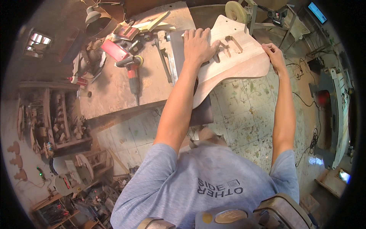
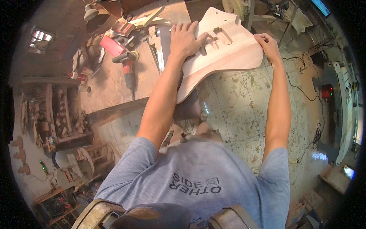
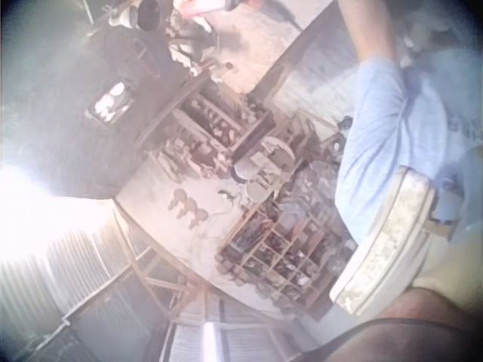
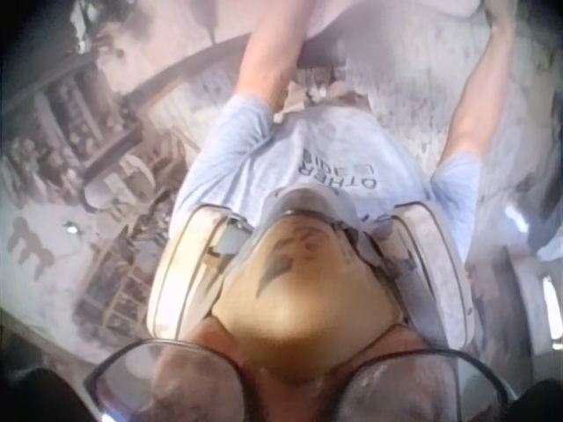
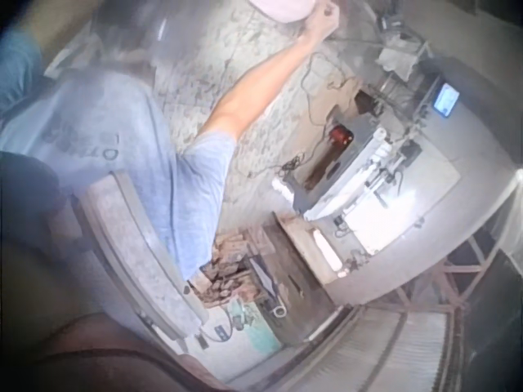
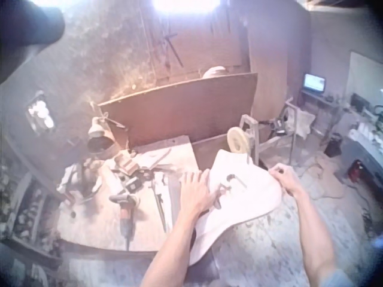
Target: The person sands the edges of a wooden guitar body using a belt sander, turning the body to reach different sides and wiping the surface with their hands.
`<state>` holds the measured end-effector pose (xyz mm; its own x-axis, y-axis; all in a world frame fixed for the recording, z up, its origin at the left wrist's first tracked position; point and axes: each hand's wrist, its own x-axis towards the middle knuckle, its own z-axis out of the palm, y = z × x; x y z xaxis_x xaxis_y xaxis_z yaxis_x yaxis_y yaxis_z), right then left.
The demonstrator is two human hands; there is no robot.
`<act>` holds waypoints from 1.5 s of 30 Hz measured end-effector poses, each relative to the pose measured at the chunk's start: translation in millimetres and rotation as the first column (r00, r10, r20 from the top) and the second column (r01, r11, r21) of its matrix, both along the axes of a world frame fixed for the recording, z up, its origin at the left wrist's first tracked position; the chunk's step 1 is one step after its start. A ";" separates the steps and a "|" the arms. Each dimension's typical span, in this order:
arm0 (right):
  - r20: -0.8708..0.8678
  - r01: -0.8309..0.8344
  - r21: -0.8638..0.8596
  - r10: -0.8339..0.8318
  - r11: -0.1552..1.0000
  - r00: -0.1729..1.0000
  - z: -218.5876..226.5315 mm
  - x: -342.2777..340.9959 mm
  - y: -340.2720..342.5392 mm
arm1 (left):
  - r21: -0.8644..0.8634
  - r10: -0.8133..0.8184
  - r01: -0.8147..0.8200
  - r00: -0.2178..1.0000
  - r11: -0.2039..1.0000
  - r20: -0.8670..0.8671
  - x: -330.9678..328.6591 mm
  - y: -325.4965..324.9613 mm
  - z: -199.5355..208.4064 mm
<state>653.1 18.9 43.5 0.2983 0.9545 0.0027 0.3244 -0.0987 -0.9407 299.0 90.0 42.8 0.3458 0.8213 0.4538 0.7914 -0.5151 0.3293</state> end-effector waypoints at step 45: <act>0.492 0.048 0.282 -0.188 0.958 0.850 19.4 -186.9 -102.6 | -0.181 -0.184 0.152 0.967 0.972 -0.176 -159.2 -30.5 31.8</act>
